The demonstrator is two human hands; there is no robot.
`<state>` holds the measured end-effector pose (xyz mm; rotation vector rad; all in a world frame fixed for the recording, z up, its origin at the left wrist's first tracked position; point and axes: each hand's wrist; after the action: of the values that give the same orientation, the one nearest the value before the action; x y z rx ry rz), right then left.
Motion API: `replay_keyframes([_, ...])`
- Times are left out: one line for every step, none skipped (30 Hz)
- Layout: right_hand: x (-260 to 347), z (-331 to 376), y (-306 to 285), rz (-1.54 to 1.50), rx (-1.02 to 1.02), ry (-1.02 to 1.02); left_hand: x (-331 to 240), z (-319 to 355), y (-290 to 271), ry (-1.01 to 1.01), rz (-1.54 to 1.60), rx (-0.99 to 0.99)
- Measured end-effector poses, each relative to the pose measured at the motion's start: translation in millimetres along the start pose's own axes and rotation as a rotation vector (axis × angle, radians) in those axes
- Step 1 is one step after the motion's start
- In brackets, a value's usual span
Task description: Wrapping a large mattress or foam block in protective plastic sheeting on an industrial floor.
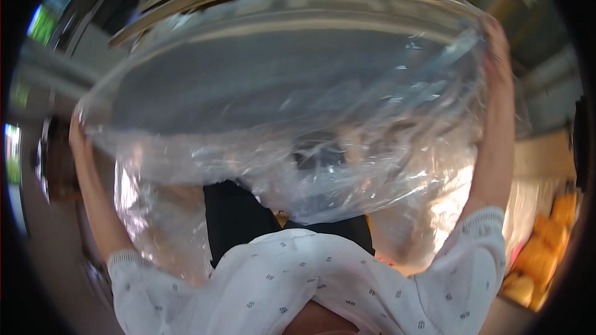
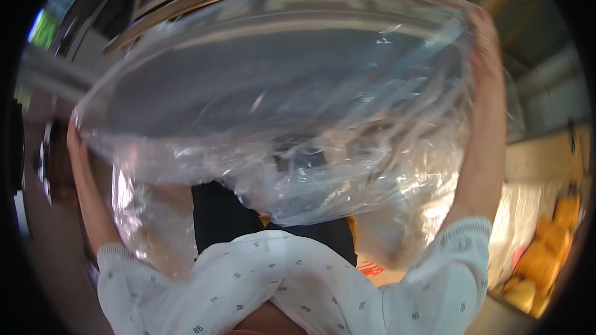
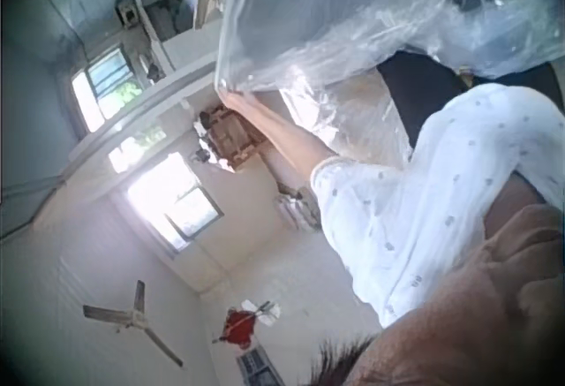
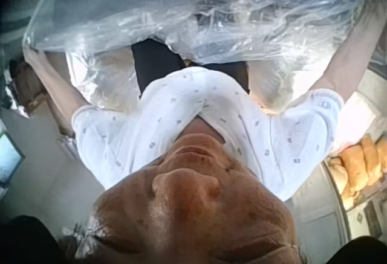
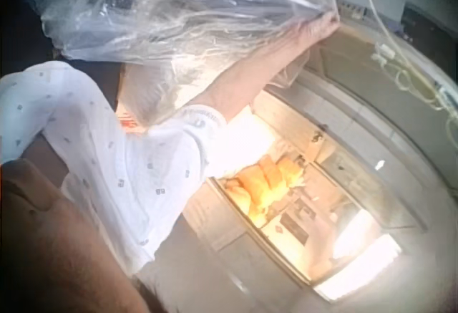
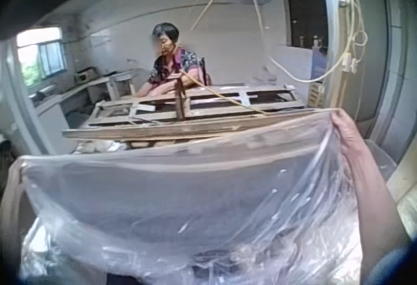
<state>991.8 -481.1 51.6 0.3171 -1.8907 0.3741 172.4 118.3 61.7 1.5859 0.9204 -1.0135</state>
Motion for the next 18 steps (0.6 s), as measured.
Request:
replay_keyframes([-2,-1,17,-0.025,-0.131,0.080,-1,-1,12,0.169,-0.165,-0.152])
replay_keyframes([-23,-17,-12,0.024,-0.171,0.075,34,-14,65,0.071,-0.083,-0.228])
replay_keyframes([-48,-15,-39,0.526,-0.246,-0.039,70,22,166,0.204,-0.732,-0.282])
replay_keyframes([-69,-10,-22,0.798,-0.207,-0.128,76,8,133,0.348,-1.077,-0.158])
replay_keyframes([-112,-18,-51,1.041,-0.186,-0.133,114,-19,114,0.400,-0.845,-0.201])
replay_keyframes([-126,1,-42,0.958,-0.227,-0.004,144,-16,126,0.446,-0.871,-0.209])
replay_keyframes([-132,-2,-34,0.737,-0.296,-0.098,170,-18,117,0.477,-0.885,-0.255])
replay_keyframes([-135,-4,-42,0.728,-0.281,-0.098,176,-21,136,0.434,-0.625,-0.261])
replay_keyframes([-137,-11,-40,0.699,-0.260,-0.097,178,-33,127,0.458,-0.439,-0.243])
replay_keyframes([-140,-12,-43,0.710,-0.254,-0.094,181,-34,135,0.445,-0.440,-0.244])
replay_keyframes([-142,-14,-47,0.710,-0.224,-0.090,182,-38,144,0.413,-0.490,-0.241])
replay_keyframes([-139,-18,-43,0.701,-0.197,-0.091,181,-44,151,0.391,-0.539,-0.238])
replay_keyframes([-136,-17,-41,0.760,-0.198,-0.094,182,-47,156,0.349,-0.510,-0.219])
replay_keyframes([-135,-19,-37,0.766,-0.198,-0.094,182,-48,161,0.344,-0.507,-0.217])
replay_keyframes([-135,-20,-42,0.792,-0.196,-0.070,186,-55,166,0.326,-0.519,-0.222])
replay_keyframes([-135,-20,-49,0.821,-0.196,-0.046,190,-59,173,0.306,-0.530,-0.225])
replay_keyframes([-135,-27,-53,0.871,-0.171,-0.073,191,-67,174,0.315,-0.567,-0.205])
replay_keyframes([-136,-35,-59,0.930,-0.147,-0.092,194,-77,167,0.318,-0.604,-0.176])
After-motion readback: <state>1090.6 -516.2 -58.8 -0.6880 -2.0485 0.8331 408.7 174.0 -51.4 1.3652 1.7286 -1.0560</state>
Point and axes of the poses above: each hand's wrist, its own z-axis away from the middle knuckle, its own y-axis out of the palm, x = y × z, and after that the axes turned 13 degrees about z, right-handed
